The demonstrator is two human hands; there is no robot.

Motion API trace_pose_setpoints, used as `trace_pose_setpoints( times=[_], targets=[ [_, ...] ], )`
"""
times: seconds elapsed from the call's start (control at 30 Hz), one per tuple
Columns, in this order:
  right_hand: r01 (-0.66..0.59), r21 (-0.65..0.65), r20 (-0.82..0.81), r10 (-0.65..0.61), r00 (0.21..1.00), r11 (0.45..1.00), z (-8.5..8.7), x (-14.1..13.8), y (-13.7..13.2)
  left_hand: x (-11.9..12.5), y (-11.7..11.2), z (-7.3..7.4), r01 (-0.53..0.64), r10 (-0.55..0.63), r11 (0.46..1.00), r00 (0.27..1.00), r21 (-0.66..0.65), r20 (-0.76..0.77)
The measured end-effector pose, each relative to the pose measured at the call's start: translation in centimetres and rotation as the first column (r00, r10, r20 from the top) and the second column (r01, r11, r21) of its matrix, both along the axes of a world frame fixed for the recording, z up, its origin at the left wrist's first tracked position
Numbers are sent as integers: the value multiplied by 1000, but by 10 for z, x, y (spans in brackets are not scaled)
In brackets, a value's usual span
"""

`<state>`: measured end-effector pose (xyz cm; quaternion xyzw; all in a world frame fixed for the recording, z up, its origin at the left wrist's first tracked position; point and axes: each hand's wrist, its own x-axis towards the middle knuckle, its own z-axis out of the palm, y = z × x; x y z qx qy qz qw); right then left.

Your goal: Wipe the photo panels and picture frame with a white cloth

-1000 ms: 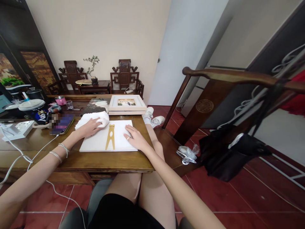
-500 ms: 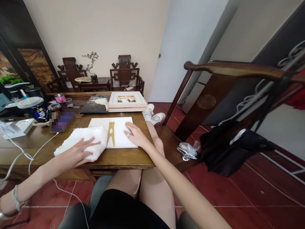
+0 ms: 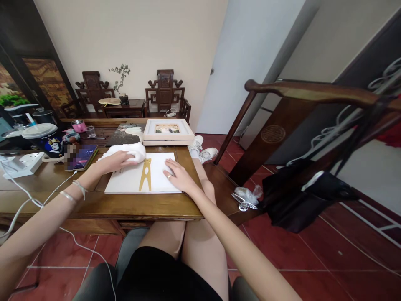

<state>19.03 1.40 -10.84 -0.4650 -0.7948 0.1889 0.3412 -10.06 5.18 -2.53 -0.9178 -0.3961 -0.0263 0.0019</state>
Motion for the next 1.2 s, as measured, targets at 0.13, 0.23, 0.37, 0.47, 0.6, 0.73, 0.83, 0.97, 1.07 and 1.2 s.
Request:
trace_pose_setpoints(
  times=[0.13, 0.23, 0.37, 0.47, 0.6, 0.73, 0.83, 0.97, 1.07, 1.2],
  targets=[
    [3, -8, 9, -3, 1000, 1000, 1, 0, 0, 3, 15, -2, -17, 17, 1000, 1000, 8, 13],
    [4, -18, -3, -4, 1000, 1000, 1, -1, 0, 2, -4, -5, -23, 23, 1000, 1000, 0, -9],
    [-9, -12, -35, 8, 999, 1000, 0, 0, 1, -4, -66, -8, -37, 39, 999, 996, 24, -78],
    [-6, -13, -40, 6, 999, 1000, -1, 0, 1, -8, -119, -11, 67, -64, 996, 997, 62, -48],
    [-12, -13, -42, 12, 999, 1000, 0, 0, 1, -8, -160, -9, 97, -94, 992, 995, 77, -42],
    [-15, -1, -35, 15, 999, 1000, 0, 0, 1, -1, -145, -4, 47, -45, 997, 998, 54, -37],
    [-5, 12, -23, 6, 1000, 1000, -1, 0, 1, 7, -106, -7, 4, -3, 999, 1000, 34, -26],
    [-1, 12, -30, 2, 1000, 1000, -2, 0, 1, 20, -43, -19, -53, 51, 998, 996, 18, 79],
    [4, 5, -30, -4, 1000, 1000, -1, 0, 1, 34, -9, -24, -87, 83, 996, 982, 17, 170],
    [11, -18, -10, -11, 1000, 1000, 1, 0, 0, 55, 0, -23, -35, 32, 999, 992, 27, 121]
  ],
)
